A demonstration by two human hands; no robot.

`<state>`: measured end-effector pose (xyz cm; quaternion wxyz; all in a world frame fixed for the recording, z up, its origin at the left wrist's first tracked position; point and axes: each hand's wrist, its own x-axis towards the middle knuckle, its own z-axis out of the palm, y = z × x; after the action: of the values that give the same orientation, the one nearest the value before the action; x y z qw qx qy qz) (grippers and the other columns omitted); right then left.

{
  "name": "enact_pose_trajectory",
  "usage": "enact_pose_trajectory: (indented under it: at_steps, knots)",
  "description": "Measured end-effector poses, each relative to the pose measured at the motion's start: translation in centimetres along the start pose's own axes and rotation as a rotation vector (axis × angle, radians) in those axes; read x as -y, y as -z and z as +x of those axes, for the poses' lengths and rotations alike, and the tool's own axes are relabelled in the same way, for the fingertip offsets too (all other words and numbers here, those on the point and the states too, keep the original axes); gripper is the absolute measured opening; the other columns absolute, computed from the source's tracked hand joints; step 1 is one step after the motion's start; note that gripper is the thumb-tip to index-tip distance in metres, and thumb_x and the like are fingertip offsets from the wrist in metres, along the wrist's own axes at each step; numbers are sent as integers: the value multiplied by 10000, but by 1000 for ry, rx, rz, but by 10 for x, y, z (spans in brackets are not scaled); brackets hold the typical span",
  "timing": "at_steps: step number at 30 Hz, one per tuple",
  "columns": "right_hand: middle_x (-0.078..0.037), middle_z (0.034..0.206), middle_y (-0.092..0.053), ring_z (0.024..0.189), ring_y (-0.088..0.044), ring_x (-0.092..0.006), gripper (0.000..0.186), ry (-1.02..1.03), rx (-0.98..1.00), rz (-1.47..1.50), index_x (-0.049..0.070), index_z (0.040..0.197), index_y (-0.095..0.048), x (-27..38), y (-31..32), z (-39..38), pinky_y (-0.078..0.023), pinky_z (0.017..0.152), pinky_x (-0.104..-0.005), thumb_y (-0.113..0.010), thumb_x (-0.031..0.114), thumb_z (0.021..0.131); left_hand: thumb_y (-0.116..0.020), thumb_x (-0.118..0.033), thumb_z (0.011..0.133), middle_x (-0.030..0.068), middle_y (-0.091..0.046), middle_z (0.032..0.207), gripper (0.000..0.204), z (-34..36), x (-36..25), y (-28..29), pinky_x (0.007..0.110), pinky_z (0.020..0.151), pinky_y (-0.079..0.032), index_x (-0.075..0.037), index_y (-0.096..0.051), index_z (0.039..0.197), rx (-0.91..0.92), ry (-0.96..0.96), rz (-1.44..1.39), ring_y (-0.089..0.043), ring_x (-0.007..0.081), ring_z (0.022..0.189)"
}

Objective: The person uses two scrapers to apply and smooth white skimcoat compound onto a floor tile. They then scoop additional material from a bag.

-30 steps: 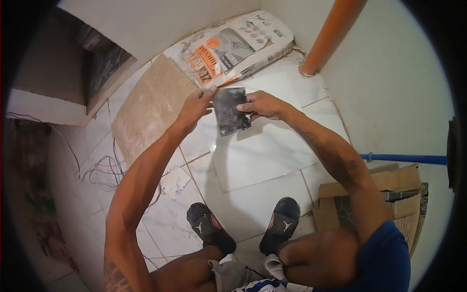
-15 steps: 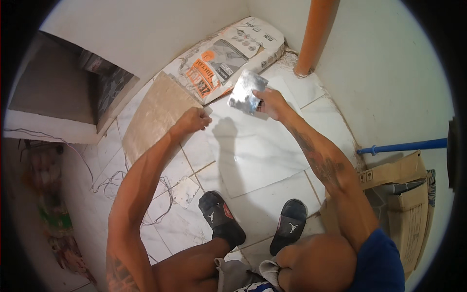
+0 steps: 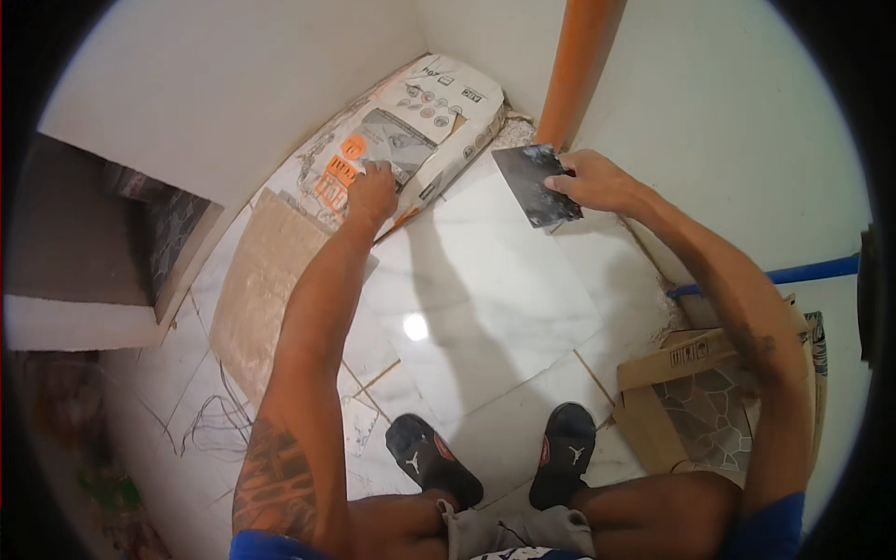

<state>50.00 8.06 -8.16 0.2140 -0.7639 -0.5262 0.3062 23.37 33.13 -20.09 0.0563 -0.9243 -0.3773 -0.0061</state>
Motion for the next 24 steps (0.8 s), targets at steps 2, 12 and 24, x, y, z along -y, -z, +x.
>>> enact_pose_trajectory:
  at_steps: [2, 12, 24]
  knots:
    - [-98, 804, -655, 724, -578, -151, 272, 4, 85, -140, -54, 1003, -658, 18, 18, -3, -466, 684, -329, -597, 194, 912, -614, -162, 820, 177, -561, 1112, 327, 5, 7, -15, 477, 764, -555, -39, -535, 1113, -30, 25, -4, -640, 383, 950]
    - [-251, 848, -653, 827, -635, -379, 359, 78, 135, -174, -60, 932, -646, 25, -35, 7, -473, 752, -442, -602, 289, 862, -644, -189, 820, 200, -533, 1219, 346, 7, 55, 10, 497, 841, -537, -19, -567, 1111, 223, -102, 68, -576, 384, 1113]
    - [-262, 995, -659, 974, -632, -394, 374, 79, 330, -119, -49, 1014, -658, 26, -102, 39, -479, 863, -437, -588, 282, 852, -776, -265, 730, 163, -501, 1197, 562, 15, 21, -18, 471, 857, -531, -54, -507, 1176, -13, 121, -50, -558, 362, 1103]
